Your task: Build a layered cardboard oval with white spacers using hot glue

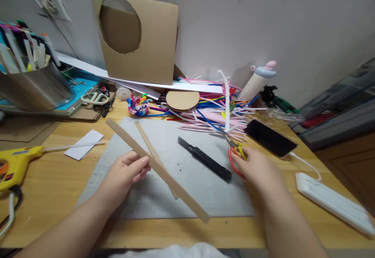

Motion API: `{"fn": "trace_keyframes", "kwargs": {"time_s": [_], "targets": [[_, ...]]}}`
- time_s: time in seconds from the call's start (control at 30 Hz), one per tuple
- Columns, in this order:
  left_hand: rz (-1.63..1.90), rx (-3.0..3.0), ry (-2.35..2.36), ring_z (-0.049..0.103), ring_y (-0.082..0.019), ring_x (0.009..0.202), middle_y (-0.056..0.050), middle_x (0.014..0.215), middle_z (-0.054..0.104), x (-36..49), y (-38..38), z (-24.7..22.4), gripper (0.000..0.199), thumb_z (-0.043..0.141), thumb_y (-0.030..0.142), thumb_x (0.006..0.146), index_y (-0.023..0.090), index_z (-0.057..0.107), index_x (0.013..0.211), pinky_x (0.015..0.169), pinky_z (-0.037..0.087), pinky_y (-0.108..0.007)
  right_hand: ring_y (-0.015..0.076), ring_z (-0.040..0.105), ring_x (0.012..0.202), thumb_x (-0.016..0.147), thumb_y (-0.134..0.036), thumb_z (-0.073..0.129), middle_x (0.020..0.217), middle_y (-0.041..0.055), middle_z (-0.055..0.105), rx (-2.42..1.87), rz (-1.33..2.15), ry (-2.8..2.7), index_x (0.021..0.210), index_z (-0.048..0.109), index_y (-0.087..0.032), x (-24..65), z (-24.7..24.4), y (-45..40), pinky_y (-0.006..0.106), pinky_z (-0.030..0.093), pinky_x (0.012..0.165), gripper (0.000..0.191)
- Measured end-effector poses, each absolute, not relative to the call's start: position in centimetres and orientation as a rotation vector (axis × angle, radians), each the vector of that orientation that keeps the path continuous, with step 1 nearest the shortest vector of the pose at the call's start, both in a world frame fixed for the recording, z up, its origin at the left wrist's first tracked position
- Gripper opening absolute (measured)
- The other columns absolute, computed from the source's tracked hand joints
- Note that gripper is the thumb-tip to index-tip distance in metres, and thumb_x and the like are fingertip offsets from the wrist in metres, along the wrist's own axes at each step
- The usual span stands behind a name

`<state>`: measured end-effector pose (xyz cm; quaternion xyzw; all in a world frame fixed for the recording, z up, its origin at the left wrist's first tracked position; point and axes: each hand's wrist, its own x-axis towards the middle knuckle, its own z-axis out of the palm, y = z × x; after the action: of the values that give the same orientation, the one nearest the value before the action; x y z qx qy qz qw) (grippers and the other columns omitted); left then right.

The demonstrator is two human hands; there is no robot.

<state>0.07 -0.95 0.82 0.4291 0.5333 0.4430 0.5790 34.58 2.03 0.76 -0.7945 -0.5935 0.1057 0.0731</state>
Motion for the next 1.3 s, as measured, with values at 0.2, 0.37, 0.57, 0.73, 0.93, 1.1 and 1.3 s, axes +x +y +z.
{"fn": "trace_keyframes", "kwargs": {"time_s": [0.2,0.37,0.57,0.73,0.93,1.1,1.3], "targets": [[1.006,0.868,1.207,0.044,-0.005,0.044,0.004,0.056,0.057,0.5,-0.6,0.9,0.024,0.064,0.038,0.069,0.016,0.058,0.075,0.041,0.027,-0.016,0.0321,0.063,0.075,0.075,-0.044,0.054,0.075,0.0162,0.067,-2.265,0.269,-1.752,0.071,0.069,-0.015,35.6,-0.2,3.1,0.037,0.044,0.062,0.033],[0.947,0.867,1.208,0.052,-0.009,0.044,-0.002,0.059,0.065,1.0,-0.5,0.9,0.028,0.069,0.038,0.065,0.015,0.055,0.076,0.037,0.028,-0.017,0.0235,0.061,0.101,0.089,-0.047,0.045,0.111,0.0112,0.065,-1.733,0.686,-1.752,0.118,0.062,-0.018,26.9,1.1,-1.2,0.033,0.049,0.083,0.044],[0.947,0.869,1.211,0.054,-0.013,0.043,-0.003,0.052,0.063,1.5,-0.6,0.2,0.033,0.064,0.048,0.067,0.016,0.053,0.069,0.036,0.032,-0.020,0.0109,0.048,0.053,0.091,-0.033,0.051,0.068,-0.0015,0.054,-1.331,1.590,-1.571,0.115,0.064,-0.019,19.6,0.8,-4.0,0.022,0.037,0.049,0.030],[1.204,0.872,1.393,0.038,-0.007,0.038,0.006,0.046,0.046,-0.8,1.1,0.0,0.029,0.048,0.045,0.078,0.020,0.043,0.064,0.038,0.026,-0.019,0.0103,0.040,0.052,0.092,-0.037,0.052,0.062,-0.0044,0.046,-1.370,1.635,-1.503,0.112,0.065,-0.019,21.6,0.1,-4.4,0.022,0.029,0.048,0.030],[1.370,1.073,1.577,0.046,-0.011,0.058,0.004,0.069,0.050,-3.1,3.0,0.9,0.016,0.048,0.038,0.077,0.022,0.047,0.079,0.051,0.034,-0.022,0.0208,0.060,0.072,0.091,-0.033,0.052,0.080,0.0037,0.066,-1.612,1.127,-1.792,0.124,0.060,-0.021,25.4,-0.4,-4.7,0.033,0.045,0.069,0.035],[1.033,1.564,1.468,0.054,-0.022,0.088,-0.004,0.090,0.061,-0.9,3.0,1.9,0.019,0.067,0.030,0.068,0.022,0.066,0.084,0.077,0.041,-0.032,0.0274,0.054,0.111,0.090,-0.029,0.053,0.119,0.0110,0.060,-1.482,0.717,-1.888,0.116,0.063,-0.022,26.7,0.2,-2.7,0.043,0.038,0.098,0.029],[0.808,1.854,1.297,0.051,-0.028,0.107,-0.007,0.105,0.062,1.5,1.7,2.6,0.015,0.062,0.027,0.075,0.024,0.068,0.089,0.096,0.036,-0.042,0.0353,0.050,0.109,0.072,-0.026,0.070,0.106,0.0138,0.060,-1.551,0.852,-1.748,0.102,0.068,-0.017,27.9,-0.8,1.0,0.053,0.031,0.101,0.031]]}}
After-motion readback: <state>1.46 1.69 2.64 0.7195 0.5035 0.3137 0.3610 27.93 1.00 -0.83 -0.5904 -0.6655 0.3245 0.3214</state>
